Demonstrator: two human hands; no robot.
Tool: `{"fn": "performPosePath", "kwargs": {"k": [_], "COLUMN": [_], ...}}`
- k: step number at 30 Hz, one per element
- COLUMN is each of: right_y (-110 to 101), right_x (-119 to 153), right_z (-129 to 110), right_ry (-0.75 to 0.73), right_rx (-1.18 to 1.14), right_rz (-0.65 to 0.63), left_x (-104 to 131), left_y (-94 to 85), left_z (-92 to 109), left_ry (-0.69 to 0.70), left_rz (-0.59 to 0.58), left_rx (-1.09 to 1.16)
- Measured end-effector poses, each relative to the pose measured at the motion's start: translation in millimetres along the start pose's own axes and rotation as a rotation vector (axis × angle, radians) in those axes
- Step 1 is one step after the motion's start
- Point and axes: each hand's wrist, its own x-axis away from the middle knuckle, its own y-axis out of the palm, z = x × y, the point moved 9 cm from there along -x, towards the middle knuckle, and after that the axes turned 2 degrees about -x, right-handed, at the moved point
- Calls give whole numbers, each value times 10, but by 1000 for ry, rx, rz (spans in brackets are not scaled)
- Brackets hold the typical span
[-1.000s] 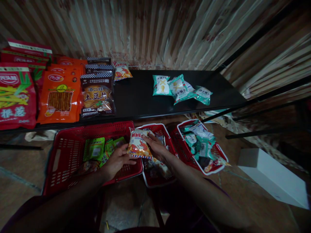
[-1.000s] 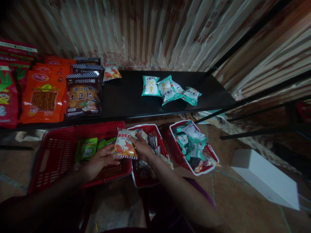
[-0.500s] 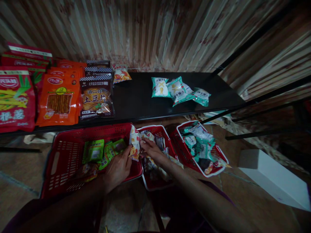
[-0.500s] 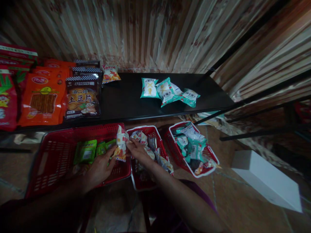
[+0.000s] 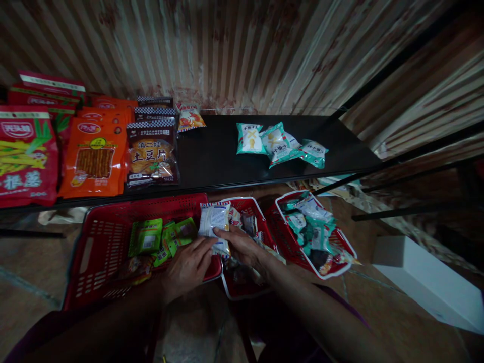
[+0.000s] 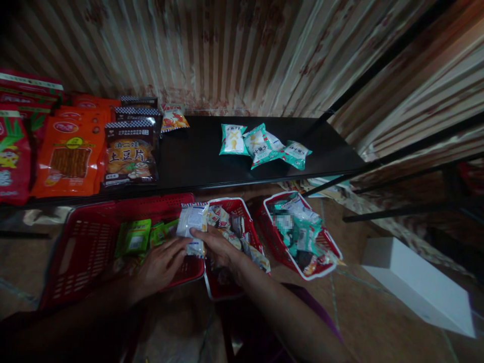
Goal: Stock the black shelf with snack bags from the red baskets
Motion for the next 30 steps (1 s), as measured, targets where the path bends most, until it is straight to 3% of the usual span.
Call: {"fn": "performPosePath", "kwargs": {"k": [3, 6, 9, 11, 13, 16, 22, 30], "right_y": [-9, -24, 10, 51, 81, 57, -201, -50], "right_x": [-6, -6, 8, 25, 34, 3, -106, -28], "right_z": [10, 41, 71, 88, 94, 88, 22, 15], "right_ry": [2, 33, 76, 110, 133, 141, 52, 61], "right_rx": [-18, -27, -23, -18, -18, -26, -4, 138], "right_rz": [-10, -19, -88, -146, -184, -169, 27, -70], "left_x": [-61, -62, -95, -131, -151, -151, -132, -100], "left_y": [-312, -530, -348, -197, -163, -250, -396, -454], "left_z": [-159, -504, -731, -706, -652, -634, -671, -754], "left_ry": [-105, -372, -588, -626, -610, -578, -567, -572], "left_rz": [247, 469, 375, 251, 222, 321, 425, 498], "left_rx": [51, 253, 677, 885, 974, 993, 879, 760]}}
